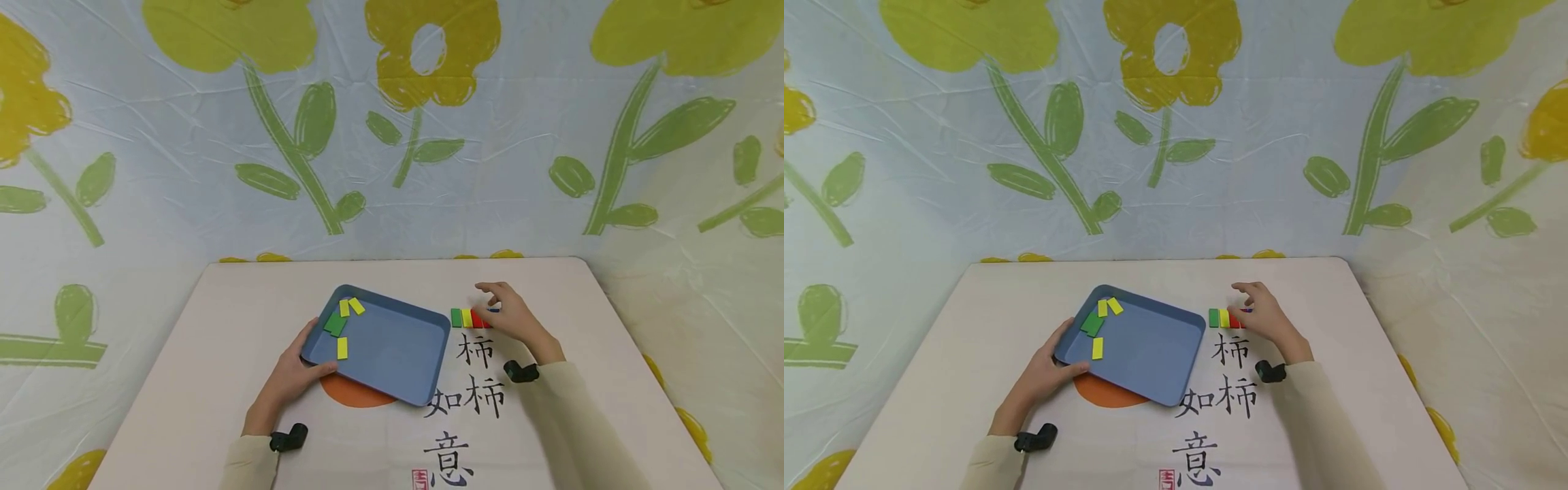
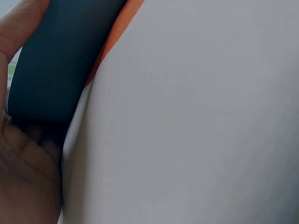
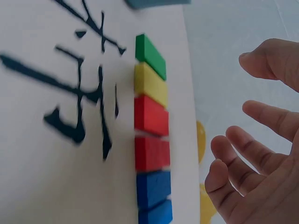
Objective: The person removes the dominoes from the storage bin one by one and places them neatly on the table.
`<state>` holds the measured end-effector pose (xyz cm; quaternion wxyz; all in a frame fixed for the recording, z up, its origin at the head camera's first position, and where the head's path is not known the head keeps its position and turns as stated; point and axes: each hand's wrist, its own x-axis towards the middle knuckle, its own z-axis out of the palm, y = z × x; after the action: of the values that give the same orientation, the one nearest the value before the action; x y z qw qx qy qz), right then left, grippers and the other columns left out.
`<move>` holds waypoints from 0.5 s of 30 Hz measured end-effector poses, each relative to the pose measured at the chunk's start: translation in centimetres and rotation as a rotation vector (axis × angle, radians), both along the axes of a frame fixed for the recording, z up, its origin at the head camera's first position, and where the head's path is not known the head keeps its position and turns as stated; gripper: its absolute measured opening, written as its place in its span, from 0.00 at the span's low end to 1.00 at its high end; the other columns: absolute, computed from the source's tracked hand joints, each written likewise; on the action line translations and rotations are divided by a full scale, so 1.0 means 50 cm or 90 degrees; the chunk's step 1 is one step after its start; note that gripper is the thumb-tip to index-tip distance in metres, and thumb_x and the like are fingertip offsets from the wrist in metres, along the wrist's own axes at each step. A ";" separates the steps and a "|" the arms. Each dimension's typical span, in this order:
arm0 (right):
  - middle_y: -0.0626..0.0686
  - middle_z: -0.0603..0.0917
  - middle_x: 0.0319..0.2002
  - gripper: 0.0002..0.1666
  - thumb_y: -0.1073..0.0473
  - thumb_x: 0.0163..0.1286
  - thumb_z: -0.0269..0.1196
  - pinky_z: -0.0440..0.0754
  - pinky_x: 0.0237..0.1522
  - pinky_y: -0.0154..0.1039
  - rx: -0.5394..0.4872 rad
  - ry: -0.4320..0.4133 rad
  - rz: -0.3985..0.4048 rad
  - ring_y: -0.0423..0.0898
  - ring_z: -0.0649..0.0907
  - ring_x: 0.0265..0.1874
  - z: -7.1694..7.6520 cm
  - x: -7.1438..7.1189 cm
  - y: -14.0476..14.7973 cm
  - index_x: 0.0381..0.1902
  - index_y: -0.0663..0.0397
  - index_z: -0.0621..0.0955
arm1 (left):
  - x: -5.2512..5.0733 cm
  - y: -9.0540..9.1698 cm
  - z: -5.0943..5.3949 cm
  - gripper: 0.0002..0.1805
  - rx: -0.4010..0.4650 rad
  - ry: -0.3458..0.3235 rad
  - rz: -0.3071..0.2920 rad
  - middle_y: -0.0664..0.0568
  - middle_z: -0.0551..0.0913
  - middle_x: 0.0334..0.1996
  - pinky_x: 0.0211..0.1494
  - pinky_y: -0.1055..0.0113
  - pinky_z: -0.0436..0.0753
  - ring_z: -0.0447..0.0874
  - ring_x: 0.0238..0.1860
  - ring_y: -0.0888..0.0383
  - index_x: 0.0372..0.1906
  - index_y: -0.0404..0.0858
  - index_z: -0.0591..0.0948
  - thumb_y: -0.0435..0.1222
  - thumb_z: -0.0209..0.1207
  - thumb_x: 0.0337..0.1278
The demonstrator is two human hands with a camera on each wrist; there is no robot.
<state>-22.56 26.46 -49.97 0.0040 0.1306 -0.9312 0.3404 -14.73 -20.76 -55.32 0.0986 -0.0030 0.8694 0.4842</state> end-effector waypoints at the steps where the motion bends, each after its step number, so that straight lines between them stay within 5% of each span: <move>1: 0.65 0.75 0.65 0.34 0.51 0.72 0.66 0.83 0.45 0.50 -0.011 -0.002 0.006 0.59 0.81 0.51 0.001 -0.002 -0.008 0.71 0.59 0.74 | 0.000 0.000 -0.001 0.59 -0.001 0.001 -0.001 0.44 0.56 0.82 0.77 0.33 0.61 0.56 0.79 0.38 0.83 0.62 0.50 0.58 0.74 0.51; 15: 0.62 0.74 0.67 0.37 0.50 0.71 0.67 0.85 0.42 0.48 -0.080 -0.029 0.067 0.58 0.81 0.54 0.015 -0.025 -0.135 0.74 0.53 0.73 | -0.002 0.001 -0.001 0.59 0.004 0.004 -0.002 0.45 0.56 0.82 0.77 0.33 0.61 0.56 0.80 0.39 0.83 0.61 0.50 0.57 0.74 0.51</move>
<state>-23.81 19.73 -49.21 -0.0271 0.1713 -0.8995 0.4011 -14.85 -20.74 -55.35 0.0967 0.0004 0.8682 0.4867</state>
